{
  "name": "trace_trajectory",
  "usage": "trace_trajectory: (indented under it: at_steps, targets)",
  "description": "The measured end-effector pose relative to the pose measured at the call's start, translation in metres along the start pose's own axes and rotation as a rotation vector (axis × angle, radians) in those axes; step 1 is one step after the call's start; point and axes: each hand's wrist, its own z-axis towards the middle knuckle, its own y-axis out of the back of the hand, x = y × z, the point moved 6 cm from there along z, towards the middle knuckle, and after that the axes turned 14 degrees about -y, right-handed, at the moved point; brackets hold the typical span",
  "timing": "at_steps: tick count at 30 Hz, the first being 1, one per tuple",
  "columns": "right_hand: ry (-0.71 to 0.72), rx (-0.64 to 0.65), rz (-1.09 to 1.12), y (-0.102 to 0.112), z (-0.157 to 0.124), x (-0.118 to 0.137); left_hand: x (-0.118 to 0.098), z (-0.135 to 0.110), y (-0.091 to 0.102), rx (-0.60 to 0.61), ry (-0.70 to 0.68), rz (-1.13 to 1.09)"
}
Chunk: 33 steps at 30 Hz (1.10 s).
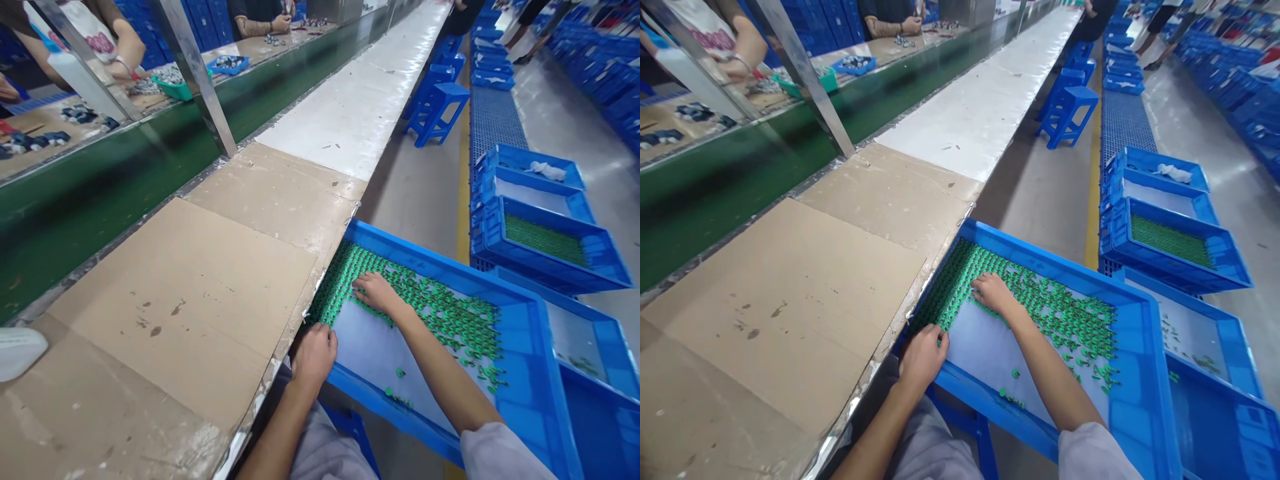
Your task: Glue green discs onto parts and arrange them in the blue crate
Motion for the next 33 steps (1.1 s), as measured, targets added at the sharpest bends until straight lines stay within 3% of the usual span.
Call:
trace_trajectory:
  at_steps: [19, 26, 33]
  targets:
    - [-0.007, -0.092, -0.109, 0.003, -0.003, 0.003, -0.001, 0.000, 0.001, 0.013, 0.000, 0.005]
    - [-0.199, -0.269, 0.147, 0.029, -0.021, -0.038, -0.001, 0.000, 0.000, 0.024, 0.003, 0.004]
    - [-0.267, -0.115, 0.128, 0.007, -0.032, -0.057, -0.001, -0.001, 0.002, 0.014, 0.001, 0.006]
